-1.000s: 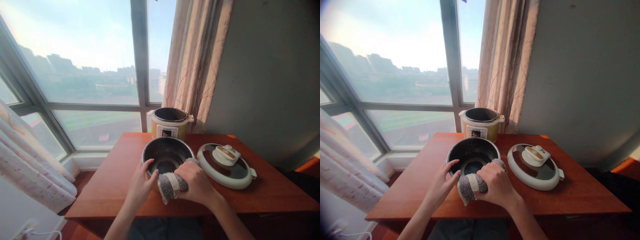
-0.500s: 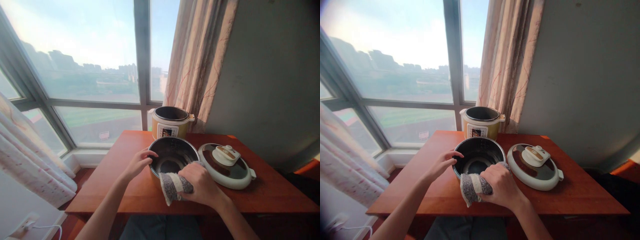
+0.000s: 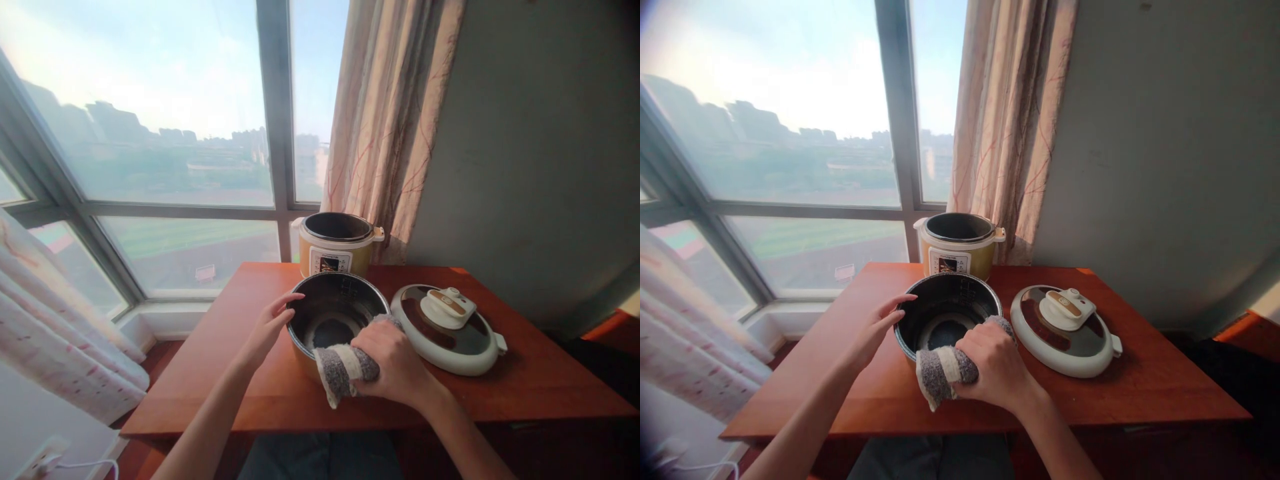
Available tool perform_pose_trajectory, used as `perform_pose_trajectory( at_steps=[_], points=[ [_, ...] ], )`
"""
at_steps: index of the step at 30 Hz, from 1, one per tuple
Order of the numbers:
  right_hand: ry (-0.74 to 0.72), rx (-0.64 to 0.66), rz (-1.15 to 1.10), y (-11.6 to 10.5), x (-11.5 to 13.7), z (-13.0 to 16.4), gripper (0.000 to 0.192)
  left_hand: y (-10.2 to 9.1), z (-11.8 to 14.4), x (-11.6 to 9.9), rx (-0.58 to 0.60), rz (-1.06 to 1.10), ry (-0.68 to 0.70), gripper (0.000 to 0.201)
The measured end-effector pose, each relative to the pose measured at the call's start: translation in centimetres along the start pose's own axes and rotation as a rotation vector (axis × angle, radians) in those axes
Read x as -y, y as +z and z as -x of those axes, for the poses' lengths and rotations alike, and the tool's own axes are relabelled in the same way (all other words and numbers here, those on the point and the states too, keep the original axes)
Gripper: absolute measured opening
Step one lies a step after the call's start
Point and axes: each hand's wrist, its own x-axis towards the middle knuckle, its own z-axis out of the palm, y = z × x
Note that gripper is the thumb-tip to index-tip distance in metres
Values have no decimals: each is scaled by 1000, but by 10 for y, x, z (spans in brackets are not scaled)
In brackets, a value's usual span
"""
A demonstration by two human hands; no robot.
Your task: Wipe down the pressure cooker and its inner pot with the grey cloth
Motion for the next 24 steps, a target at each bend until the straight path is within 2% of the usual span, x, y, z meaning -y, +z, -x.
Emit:
perform_pose_trajectory(
  at_steps=[3,8,14,19,24],
  points=[
    [23,4,31,3,7,-3,28,9,11,2,-72,-46,51,45],
    [62,34,82,9,18,-9,31,21,36,-6,-160,-319,141,49],
    [96,20,106,12,26,-12,23,36,50,-17,-205,-437,107,25],
    [68,36,107,12,27,-13,25,32,42,-13,-224,-415,99,19],
    [14,115,90,10,22,-15,33,14,26,-12,-113,-364,108,18]
  ],
)
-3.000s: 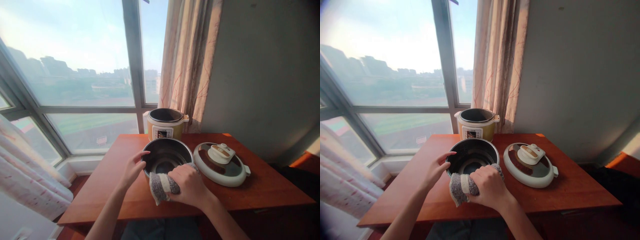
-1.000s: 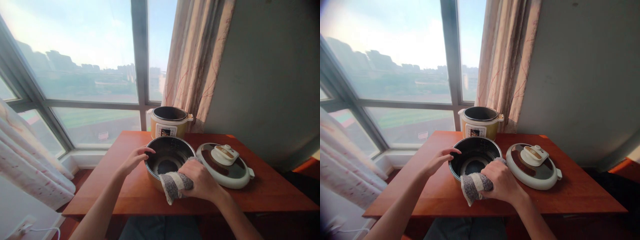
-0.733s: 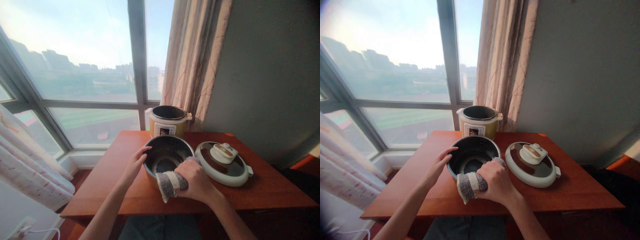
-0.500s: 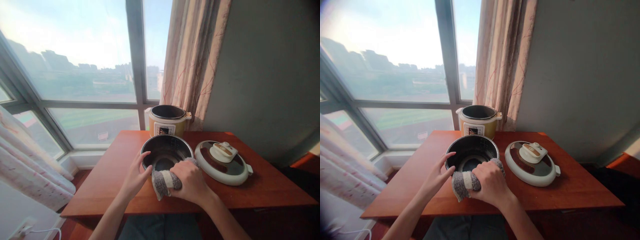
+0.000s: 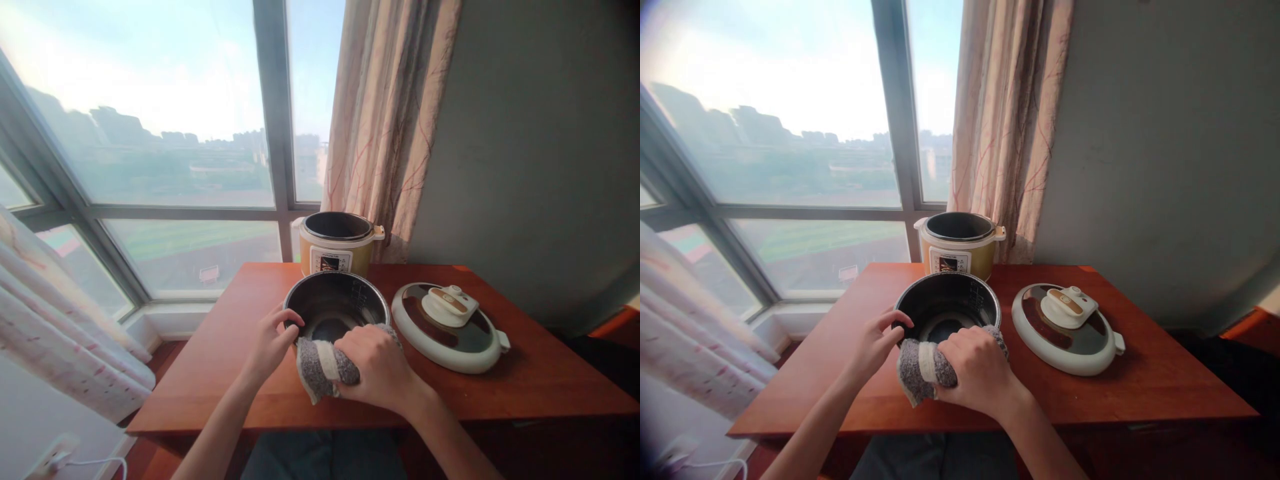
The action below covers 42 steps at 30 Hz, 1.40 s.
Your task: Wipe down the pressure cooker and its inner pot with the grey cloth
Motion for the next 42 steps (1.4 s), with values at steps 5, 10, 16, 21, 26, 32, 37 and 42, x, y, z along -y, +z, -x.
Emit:
perform_pose_trajectory(
  at_steps=[5,10,16,21,26,32,37,42],
  points=[
    [-33,39,-10,-2,-5,1,35,-25,-24,3,237,48,3,23],
    [-55,70,-25,-3,-5,2,34,-42,-50,11,405,119,-36,28],
    [-50,70,-28,-5,-7,4,33,-41,-55,19,430,179,-55,30],
    [-21,29,-9,-2,-4,6,33,-26,-36,18,197,32,-57,41],
    [-12,19,1,1,-2,5,34,-13,-2,12,-16,-105,5,39],
    [-1,-2,-12,2,0,5,33,5,32,-13,-63,-333,-5,33],
    [-8,-17,-12,4,0,5,33,8,31,-14,-59,-315,-25,30],
    [-19,-2,10,3,-3,6,33,5,25,-3,-69,-198,52,32]
  ],
)
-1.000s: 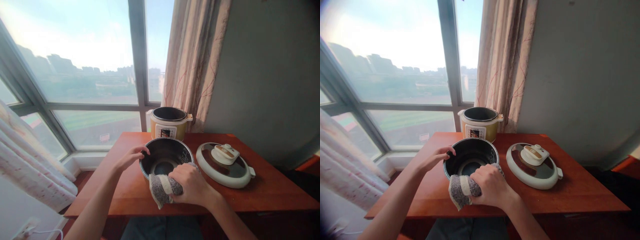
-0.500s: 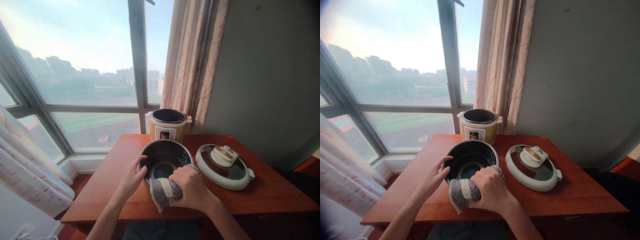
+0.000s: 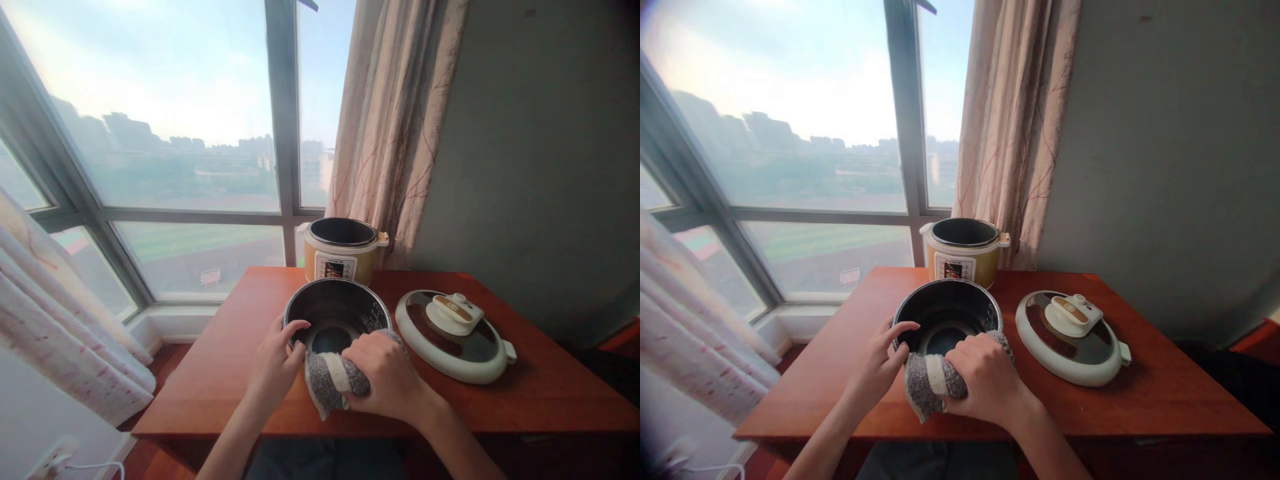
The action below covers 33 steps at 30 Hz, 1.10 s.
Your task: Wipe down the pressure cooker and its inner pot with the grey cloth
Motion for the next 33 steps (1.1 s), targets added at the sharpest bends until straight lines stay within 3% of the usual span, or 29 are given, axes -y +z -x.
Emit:
perform_pose_trajectory(
  at_steps=[4,8,12,18,24,29,33],
  points=[
    [-35,59,0,-6,-8,-1,31,-6,-15,6,72,110,94,32],
    [-49,109,-1,-15,-17,-5,29,-19,-39,11,216,203,119,32],
    [-81,126,-45,-21,-23,-6,32,-30,-65,22,380,310,46,32],
    [-102,120,-92,-24,-29,-6,33,-26,-90,42,430,479,-90,34],
    [-72,83,-61,-19,-25,-6,34,-14,-73,32,255,712,-210,47],
    [-55,77,-37,-17,-22,-6,33,-3,-36,16,-11,694,-186,58],
    [-25,79,-27,-15,-19,-7,32,22,0,11,-175,577,-115,58]
  ],
)
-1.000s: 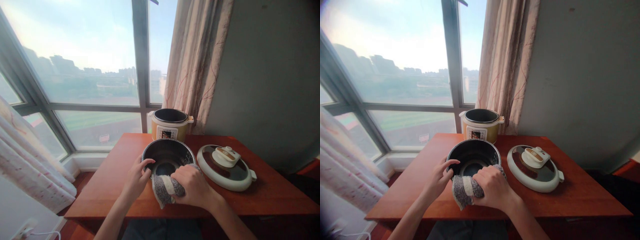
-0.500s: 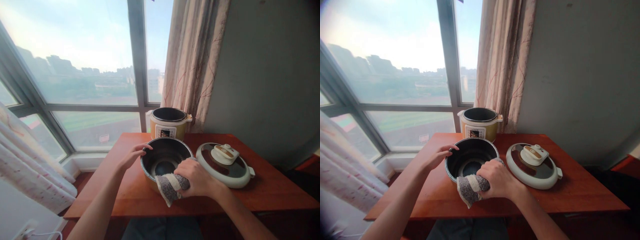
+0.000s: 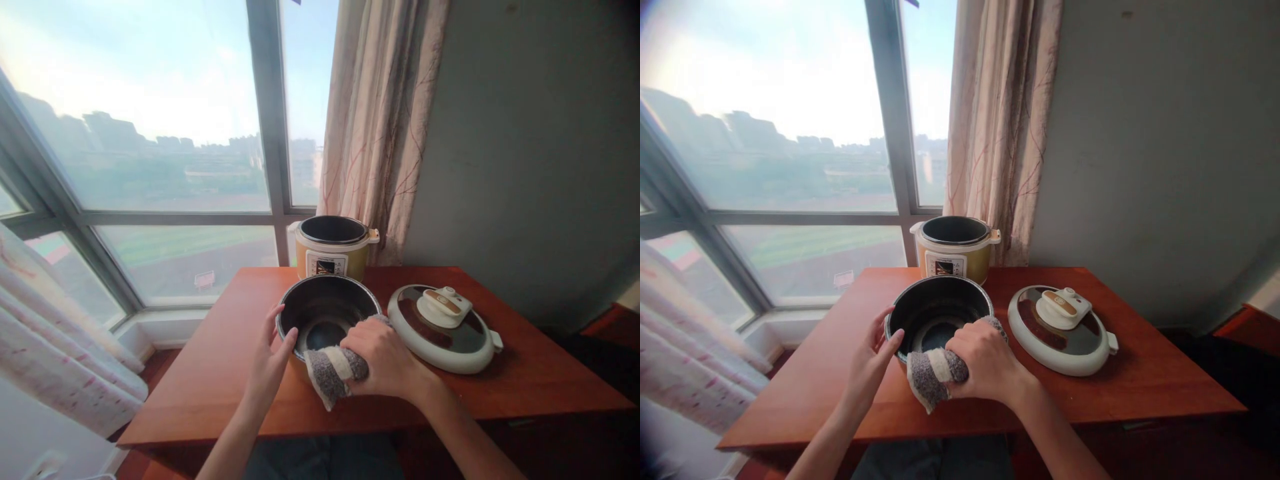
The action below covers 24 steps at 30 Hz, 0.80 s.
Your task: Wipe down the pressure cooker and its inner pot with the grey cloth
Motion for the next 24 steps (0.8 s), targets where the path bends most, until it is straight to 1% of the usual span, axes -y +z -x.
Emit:
perform_pose_trajectory(
  at_steps=[2,4,6,9,14,17,19,24],
  points=[
    [23,-10,7,2,2,0,32,11,17,6,-73,-36,48,59],
    [40,-23,20,4,5,-1,32,20,27,9,-107,-52,44,61],
    [47,-31,39,5,8,-2,32,24,29,11,-107,-49,21,64],
    [57,-28,72,5,12,-4,32,21,20,14,-77,-67,23,63],
    [49,-7,94,5,16,-5,32,3,-2,11,25,-199,87,53],
    [40,0,105,5,17,-5,32,-4,-15,7,106,-253,115,52],
    [36,7,112,5,16,-5,32,-8,-25,6,161,-246,107,53],
    [-5,47,108,4,8,-7,35,-20,-50,3,322,-179,30,53]
  ],
)
